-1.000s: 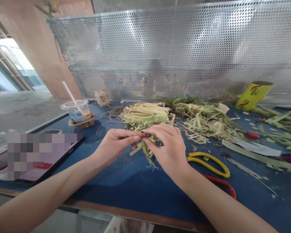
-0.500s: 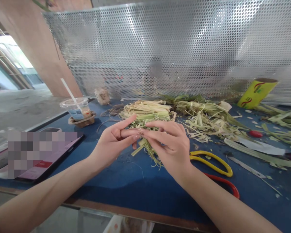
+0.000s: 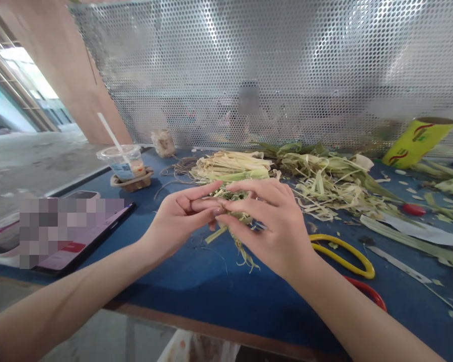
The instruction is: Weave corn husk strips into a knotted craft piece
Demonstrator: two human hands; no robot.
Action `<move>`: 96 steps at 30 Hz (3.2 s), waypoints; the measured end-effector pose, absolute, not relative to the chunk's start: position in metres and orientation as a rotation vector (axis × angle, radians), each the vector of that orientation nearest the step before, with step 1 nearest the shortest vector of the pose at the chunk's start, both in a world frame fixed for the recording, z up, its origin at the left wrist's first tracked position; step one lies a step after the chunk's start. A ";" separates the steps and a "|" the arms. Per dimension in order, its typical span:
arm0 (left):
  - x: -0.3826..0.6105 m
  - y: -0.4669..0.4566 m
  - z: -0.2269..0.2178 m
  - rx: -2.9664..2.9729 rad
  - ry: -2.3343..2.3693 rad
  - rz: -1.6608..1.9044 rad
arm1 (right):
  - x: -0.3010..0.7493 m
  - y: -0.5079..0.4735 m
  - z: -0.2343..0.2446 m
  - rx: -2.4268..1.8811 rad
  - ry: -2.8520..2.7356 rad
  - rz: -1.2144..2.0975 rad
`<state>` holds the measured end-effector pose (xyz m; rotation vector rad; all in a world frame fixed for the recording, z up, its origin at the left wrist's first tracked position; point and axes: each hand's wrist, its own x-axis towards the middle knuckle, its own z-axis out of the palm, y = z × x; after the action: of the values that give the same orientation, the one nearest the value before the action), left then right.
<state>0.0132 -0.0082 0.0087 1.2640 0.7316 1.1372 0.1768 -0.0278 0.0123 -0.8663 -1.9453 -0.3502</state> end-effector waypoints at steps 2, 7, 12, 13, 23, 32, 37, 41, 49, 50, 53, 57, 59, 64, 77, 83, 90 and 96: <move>0.014 -0.008 0.008 1.277 0.731 1.133 | 0.174 -0.029 0.013 -0.899 -1.886 -0.296; 0.013 -0.009 0.008 1.293 0.733 1.098 | 0.172 -0.030 0.012 -0.897 -1.839 -0.210; 0.012 -0.010 0.009 1.277 0.691 1.099 | 0.174 -0.030 0.011 -0.913 -1.821 -0.141; 0.013 -0.010 0.009 1.274 0.697 1.100 | 0.174 -0.030 0.011 -0.921 -1.825 -0.131; 0.013 -0.010 0.008 1.268 0.705 1.119 | 0.173 -0.033 0.013 -0.912 -1.871 -0.174; 0.012 -0.006 0.006 1.253 0.710 1.177 | 0.173 -0.033 0.010 -0.874 -1.787 -0.099; 0.009 -0.005 0.004 1.285 0.706 1.142 | 0.174 -0.030 0.009 -0.883 -1.781 0.038; 0.009 -0.005 0.004 1.268 0.685 1.113 | 0.174 -0.032 0.008 -0.884 -1.742 -0.082; 0.011 -0.008 0.010 1.250 0.696 1.072 | 0.176 -0.031 0.012 -0.869 -1.844 -0.232; 0.011 -0.009 0.010 1.257 0.697 1.070 | 0.176 -0.030 0.012 -0.883 -1.866 -0.206; 0.010 -0.009 0.011 1.277 0.707 1.063 | 0.178 -0.029 0.014 -0.908 -1.934 -0.132; 0.009 -0.010 0.011 1.253 0.670 1.049 | 0.180 -0.032 0.014 -0.855 -1.969 -0.243; 0.009 -0.012 0.012 1.223 0.642 1.034 | 0.181 -0.034 0.015 -0.811 -1.978 -0.378; 0.011 -0.013 0.014 1.184 0.657 1.022 | 0.182 -0.035 0.014 -0.779 -1.969 -0.449; 0.010 -0.011 0.011 1.196 0.691 0.969 | 0.181 -0.035 0.020 -0.792 -2.072 -0.201; 0.010 -0.010 0.011 1.198 0.630 0.957 | 0.182 -0.030 0.014 -0.881 -1.969 0.118; 0.008 -0.009 0.008 1.241 0.625 0.942 | 0.182 -0.028 0.018 -0.877 -2.036 0.300; 0.002 -0.004 0.007 1.261 0.596 0.881 | 0.186 -0.030 0.021 -0.908 -2.072 0.215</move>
<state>0.0018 -0.0041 0.0071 1.2605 0.5960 0.8807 0.1858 -0.0302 0.0214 -0.9077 -2.0718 0.2150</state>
